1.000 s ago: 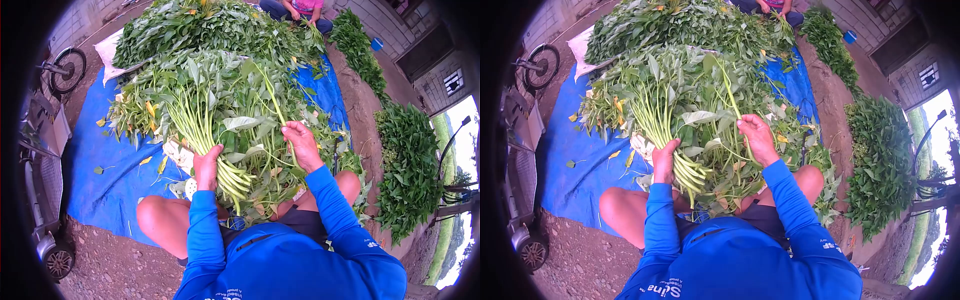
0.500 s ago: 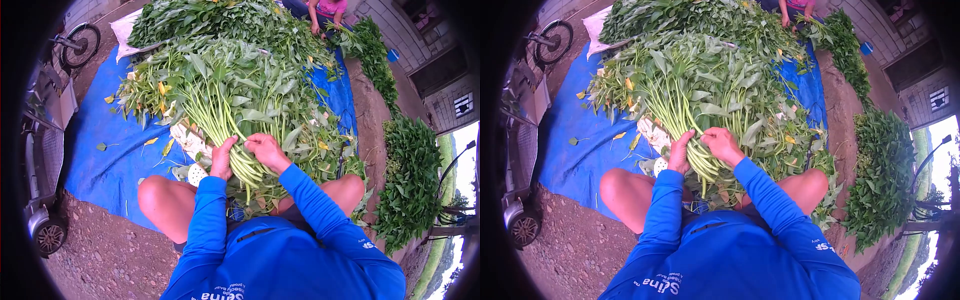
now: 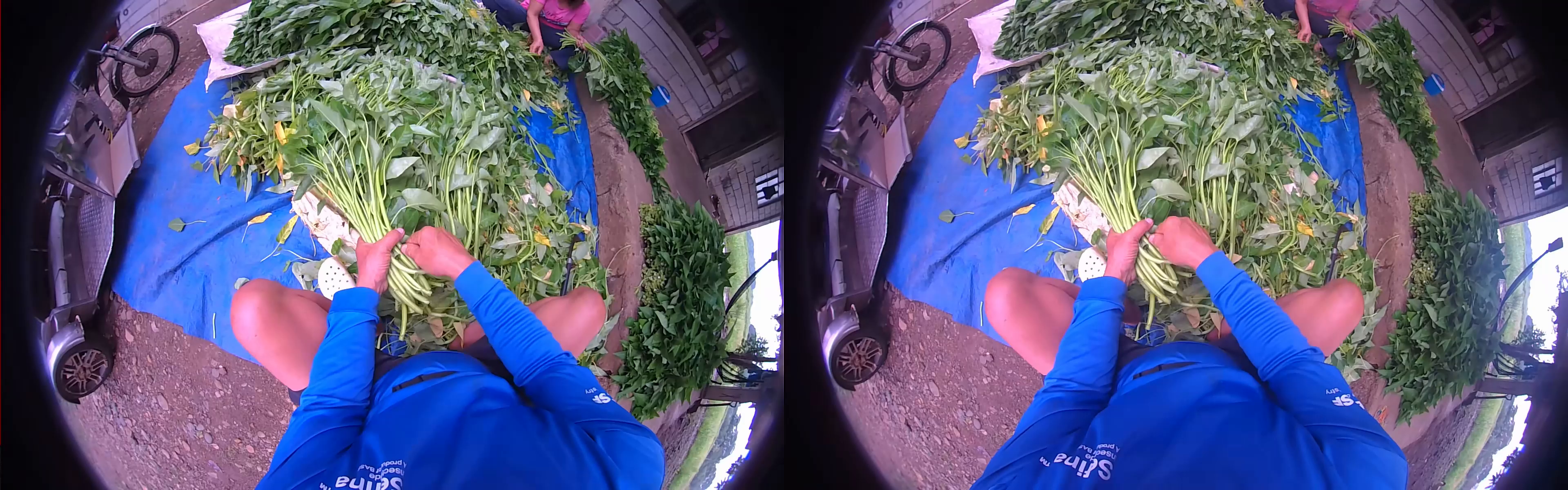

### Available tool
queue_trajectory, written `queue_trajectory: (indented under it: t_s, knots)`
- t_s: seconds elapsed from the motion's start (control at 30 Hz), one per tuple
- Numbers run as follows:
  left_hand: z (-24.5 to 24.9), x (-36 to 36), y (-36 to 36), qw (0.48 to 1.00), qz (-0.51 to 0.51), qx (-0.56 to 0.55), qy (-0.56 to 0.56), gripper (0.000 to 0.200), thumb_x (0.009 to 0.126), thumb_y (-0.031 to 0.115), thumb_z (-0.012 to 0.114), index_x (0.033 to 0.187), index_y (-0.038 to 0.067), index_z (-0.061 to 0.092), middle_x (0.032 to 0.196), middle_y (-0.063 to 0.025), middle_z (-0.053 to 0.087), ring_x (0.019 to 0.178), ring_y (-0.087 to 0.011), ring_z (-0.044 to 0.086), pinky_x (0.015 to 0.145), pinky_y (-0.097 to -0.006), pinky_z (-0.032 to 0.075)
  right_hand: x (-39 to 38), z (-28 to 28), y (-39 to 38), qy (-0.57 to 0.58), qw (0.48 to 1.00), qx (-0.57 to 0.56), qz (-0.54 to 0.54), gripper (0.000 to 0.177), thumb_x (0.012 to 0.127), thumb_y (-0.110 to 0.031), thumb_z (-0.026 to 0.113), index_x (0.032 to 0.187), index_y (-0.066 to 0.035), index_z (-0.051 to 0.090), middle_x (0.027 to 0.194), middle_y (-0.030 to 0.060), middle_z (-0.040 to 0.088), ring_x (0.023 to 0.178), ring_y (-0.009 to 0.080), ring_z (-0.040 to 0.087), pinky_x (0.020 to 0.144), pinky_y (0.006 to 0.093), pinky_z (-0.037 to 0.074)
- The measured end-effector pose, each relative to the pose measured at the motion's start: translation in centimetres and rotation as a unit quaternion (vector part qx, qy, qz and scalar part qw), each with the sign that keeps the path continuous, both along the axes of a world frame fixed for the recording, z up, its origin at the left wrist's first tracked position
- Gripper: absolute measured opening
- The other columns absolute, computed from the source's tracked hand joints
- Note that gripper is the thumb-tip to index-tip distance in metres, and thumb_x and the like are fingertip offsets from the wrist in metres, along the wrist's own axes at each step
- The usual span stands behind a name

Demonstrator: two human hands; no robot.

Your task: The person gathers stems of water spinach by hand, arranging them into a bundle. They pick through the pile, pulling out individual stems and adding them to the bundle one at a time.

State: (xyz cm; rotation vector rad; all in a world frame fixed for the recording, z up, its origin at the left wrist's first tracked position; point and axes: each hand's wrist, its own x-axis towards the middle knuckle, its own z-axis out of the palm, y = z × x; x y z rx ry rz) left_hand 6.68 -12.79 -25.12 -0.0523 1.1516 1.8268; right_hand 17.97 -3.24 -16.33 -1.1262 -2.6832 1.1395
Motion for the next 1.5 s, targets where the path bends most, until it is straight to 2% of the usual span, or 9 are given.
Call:
queue_trajectory:
  t_s: [0.07, 0.37, 0.5, 0.63, 0.77, 0.9, 1.07, 1.33, 1.5]
  knots:
    - [2.4, 0.1, -0.1, 1.000, 0.010, 0.004, 0.014, 0.047, 0.085, -0.001, 0.080, 0.126, -0.005, 0.058, 0.104, -0.0134, 0.073, 0.081, -0.0233, 0.074, 0.069, -0.0348, 0.062, -1.7, 0.8, 1.5, 0.131, 0.984, 0.109, -0.054, 0.029, 0.092, -0.021, 0.069, 0.106, 0.002, 0.077, 0.105, 0.0270, 0.075, 0.101, 0.0443, 0.073, 0.091, 0.0486, 0.058]
    - [3.2, 0.8, 0.1, 0.982, 0.038, -0.055, 0.176, 0.066, 0.081, 0.001, 0.081, 0.137, -0.006, 0.049, 0.116, -0.0162, 0.071, 0.091, -0.0251, 0.073, 0.080, -0.0365, 0.062, -9.8, -1.6, 4.2, 0.120, 0.981, 0.024, -0.149, 0.022, 0.086, -0.018, 0.068, 0.095, -0.002, 0.079, 0.101, 0.0255, 0.077, 0.097, 0.0456, 0.074, 0.089, 0.0493, 0.059]
    - [3.1, 0.4, -0.4, 0.991, -0.008, -0.036, 0.132, 0.065, 0.084, 0.003, 0.084, 0.138, 0.000, 0.048, 0.117, -0.0098, 0.068, 0.096, -0.0187, 0.068, 0.083, -0.0331, 0.058, -9.7, -0.5, 6.7, -0.058, 0.983, -0.164, -0.051, 0.024, 0.091, -0.021, 0.078, 0.106, -0.002, 0.077, 0.084, 0.0116, 0.076, 0.072, 0.0203, 0.070, 0.065, 0.0360, 0.056]
    - [2.4, 0.1, -0.4, 0.991, -0.011, -0.029, 0.132, 0.059, 0.092, 0.012, 0.084, 0.139, 0.000, 0.051, 0.121, -0.0095, 0.068, 0.098, -0.0186, 0.068, 0.086, -0.0329, 0.058, -8.5, -1.9, 6.9, 0.119, 0.960, -0.237, -0.085, 0.028, 0.094, -0.018, 0.076, 0.114, 0.001, 0.072, 0.084, 0.0060, 0.070, 0.065, 0.0138, 0.062, 0.050, 0.0311, 0.047]
    - [2.6, 0.0, -0.1, 0.994, 0.014, -0.018, 0.109, 0.057, 0.097, 0.017, 0.082, 0.142, 0.000, 0.053, 0.129, -0.0111, 0.067, 0.108, -0.0198, 0.067, 0.096, -0.0338, 0.056, -8.2, -1.0, 6.4, 0.139, 0.913, -0.232, -0.305, 0.021, 0.091, -0.019, 0.068, 0.091, 0.002, 0.066, 0.080, 0.0106, 0.067, 0.059, 0.0188, 0.061, 0.056, 0.0343, 0.053]
    - [2.3, 0.1, -0.1, 0.993, 0.010, 0.002, 0.121, 0.055, 0.096, 0.013, 0.080, 0.142, -0.001, 0.054, 0.129, -0.0110, 0.068, 0.110, -0.0203, 0.067, 0.098, -0.0346, 0.055, -8.8, -1.2, 6.4, 0.127, 0.915, -0.276, -0.264, 0.022, 0.090, -0.020, 0.068, 0.080, -0.003, 0.060, 0.070, 0.0077, 0.061, 0.055, 0.0180, 0.056, 0.052, 0.0386, 0.047]
    - [2.5, 0.0, -0.2, 0.989, -0.012, -0.011, 0.149, 0.057, 0.094, 0.009, 0.081, 0.142, -0.001, 0.053, 0.129, -0.0114, 0.068, 0.110, -0.0207, 0.067, 0.098, -0.0344, 0.055, -10.2, -4.6, 7.7, 0.175, 0.926, -0.264, -0.204, 0.024, 0.081, -0.021, 0.083, 0.093, -0.001, 0.079, 0.081, 0.0098, 0.074, 0.075, 0.0202, 0.067, 0.071, 0.0364, 0.053]
    - [2.8, -0.2, -0.1, 0.982, -0.001, -0.064, 0.178, 0.055, 0.087, 0.005, 0.080, 0.136, -0.003, 0.058, 0.117, -0.0133, 0.073, 0.095, -0.0212, 0.072, 0.083, -0.0336, 0.059, -9.5, -3.5, 4.5, 0.269, 0.886, -0.129, -0.356, 0.026, 0.090, -0.022, 0.076, 0.105, -0.001, 0.074, 0.092, 0.0142, 0.075, 0.083, 0.0227, 0.070, 0.081, 0.0375, 0.055]
    - [2.2, -0.9, -0.5, 0.972, -0.083, -0.061, 0.213, 0.058, 0.084, 0.002, 0.076, 0.136, -0.003, 0.052, 0.114, -0.0125, 0.071, 0.092, -0.0217, 0.071, 0.084, -0.0342, 0.059, -10.6, -3.3, 5.1, 0.271, 0.916, -0.236, -0.181, 0.026, 0.093, -0.023, 0.077, 0.107, -0.001, 0.078, 0.098, 0.0115, 0.077, 0.088, 0.0185, 0.070, 0.085, 0.0349, 0.055]
